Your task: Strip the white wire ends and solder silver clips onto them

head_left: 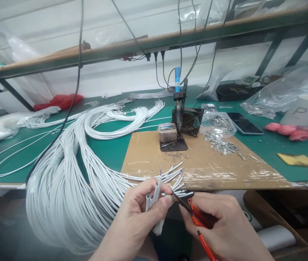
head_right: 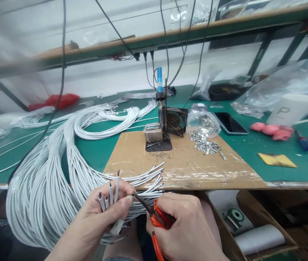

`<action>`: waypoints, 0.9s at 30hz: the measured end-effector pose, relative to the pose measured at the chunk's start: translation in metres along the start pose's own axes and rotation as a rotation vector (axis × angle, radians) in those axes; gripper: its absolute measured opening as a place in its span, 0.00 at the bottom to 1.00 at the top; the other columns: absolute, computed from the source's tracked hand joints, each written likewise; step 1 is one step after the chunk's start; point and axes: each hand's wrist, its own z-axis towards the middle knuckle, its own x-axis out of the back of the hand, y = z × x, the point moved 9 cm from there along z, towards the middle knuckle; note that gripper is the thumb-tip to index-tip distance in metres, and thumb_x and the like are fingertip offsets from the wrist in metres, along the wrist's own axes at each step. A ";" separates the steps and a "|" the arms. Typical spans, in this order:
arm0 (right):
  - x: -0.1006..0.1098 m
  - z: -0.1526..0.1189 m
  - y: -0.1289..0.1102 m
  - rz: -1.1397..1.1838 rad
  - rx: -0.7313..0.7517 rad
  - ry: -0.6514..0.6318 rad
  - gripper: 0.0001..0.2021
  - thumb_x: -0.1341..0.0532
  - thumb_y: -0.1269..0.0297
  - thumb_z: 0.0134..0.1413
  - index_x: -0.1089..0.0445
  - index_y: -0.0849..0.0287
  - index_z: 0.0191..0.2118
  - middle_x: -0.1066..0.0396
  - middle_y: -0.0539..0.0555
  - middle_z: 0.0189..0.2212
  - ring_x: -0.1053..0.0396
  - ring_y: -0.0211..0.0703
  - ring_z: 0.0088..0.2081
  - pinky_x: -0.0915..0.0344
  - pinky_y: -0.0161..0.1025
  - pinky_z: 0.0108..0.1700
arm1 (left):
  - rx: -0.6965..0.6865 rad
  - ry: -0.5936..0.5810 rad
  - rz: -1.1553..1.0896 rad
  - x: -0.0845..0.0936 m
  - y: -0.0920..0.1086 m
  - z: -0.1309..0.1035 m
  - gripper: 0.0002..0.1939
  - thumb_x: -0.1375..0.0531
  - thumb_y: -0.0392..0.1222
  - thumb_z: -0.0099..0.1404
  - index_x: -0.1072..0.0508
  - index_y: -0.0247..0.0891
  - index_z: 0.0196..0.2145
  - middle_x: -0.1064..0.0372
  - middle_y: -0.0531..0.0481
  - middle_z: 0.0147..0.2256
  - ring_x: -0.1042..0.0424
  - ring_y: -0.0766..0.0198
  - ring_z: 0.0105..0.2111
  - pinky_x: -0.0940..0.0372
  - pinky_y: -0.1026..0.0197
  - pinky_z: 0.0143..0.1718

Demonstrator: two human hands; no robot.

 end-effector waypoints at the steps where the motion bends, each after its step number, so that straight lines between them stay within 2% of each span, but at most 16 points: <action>1: 0.002 0.000 -0.002 -0.023 0.021 0.025 0.20 0.40 0.73 0.49 0.58 0.57 0.24 0.50 0.44 0.18 0.51 0.32 0.21 0.53 0.31 0.23 | -0.001 0.001 0.002 0.000 0.000 0.000 0.14 0.32 0.52 0.67 0.25 0.39 0.37 0.44 0.59 0.24 0.50 0.71 0.24 0.51 0.68 0.24; 6: 0.008 -0.002 -0.008 -0.077 0.061 0.093 0.20 0.40 0.73 0.49 0.58 0.57 0.25 0.49 0.44 0.19 0.51 0.32 0.21 0.52 0.32 0.23 | 0.026 -0.021 -0.012 -0.003 0.002 0.001 0.15 0.32 0.53 0.66 0.26 0.38 0.37 0.44 0.59 0.23 0.49 0.72 0.23 0.50 0.69 0.24; 9: 0.013 -0.003 0.000 -0.017 -0.044 0.152 0.21 0.41 0.69 0.56 0.58 0.57 0.25 0.53 0.45 0.19 0.53 0.33 0.22 0.54 0.34 0.24 | 0.036 -0.021 -0.012 -0.002 0.002 0.002 0.16 0.31 0.54 0.65 0.25 0.38 0.36 0.43 0.59 0.23 0.48 0.72 0.22 0.50 0.70 0.23; 12: 0.021 -0.005 0.016 0.116 -0.204 0.233 0.24 0.41 0.61 0.63 0.56 0.57 0.23 0.56 0.46 0.21 0.55 0.35 0.23 0.55 0.36 0.25 | 0.088 -0.028 -0.049 -0.002 -0.003 0.003 0.16 0.31 0.54 0.65 0.25 0.38 0.36 0.44 0.60 0.21 0.52 0.75 0.18 0.56 0.70 0.18; 15: 0.026 -0.008 0.033 0.306 -0.359 0.275 0.24 0.36 0.53 0.61 0.43 0.57 0.19 0.48 0.47 0.20 0.49 0.36 0.23 0.51 0.36 0.25 | 0.118 -0.044 -0.062 -0.003 -0.006 0.003 0.17 0.31 0.55 0.64 0.25 0.38 0.36 0.42 0.60 0.20 0.54 0.78 0.14 0.61 0.70 0.14; 17: 0.028 -0.009 0.040 0.430 -0.445 0.293 0.20 0.33 0.51 0.57 0.30 0.58 0.21 0.38 0.49 0.21 0.42 0.39 0.24 0.46 0.36 0.25 | 0.133 -0.046 -0.026 -0.004 -0.008 0.003 0.19 0.31 0.56 0.63 0.23 0.37 0.35 0.39 0.59 0.21 0.49 0.78 0.13 0.58 0.70 0.13; 19: 0.030 -0.009 0.040 0.517 -0.485 0.309 0.14 0.31 0.50 0.54 0.22 0.56 0.27 0.31 0.50 0.24 0.37 0.40 0.25 0.43 0.36 0.26 | 0.166 -0.044 0.017 -0.004 -0.012 0.002 0.20 0.31 0.58 0.62 0.22 0.36 0.35 0.37 0.57 0.21 0.45 0.77 0.13 0.54 0.71 0.14; 22: 0.030 0.000 0.031 0.584 -0.457 0.283 0.10 0.29 0.52 0.52 0.17 0.52 0.34 0.26 0.51 0.29 0.34 0.41 0.28 0.41 0.35 0.28 | 0.201 -0.042 0.062 -0.004 -0.018 0.002 0.20 0.31 0.58 0.61 0.21 0.35 0.34 0.37 0.56 0.19 0.41 0.74 0.14 0.48 0.71 0.15; 27: 0.016 0.021 0.008 0.644 -0.318 0.083 0.12 0.28 0.57 0.52 0.17 0.54 0.41 0.30 0.49 0.26 0.32 0.41 0.28 0.36 0.36 0.31 | 0.192 -0.098 0.109 -0.009 -0.022 0.003 0.21 0.32 0.59 0.62 0.21 0.34 0.31 0.39 0.55 0.16 0.42 0.72 0.14 0.49 0.69 0.17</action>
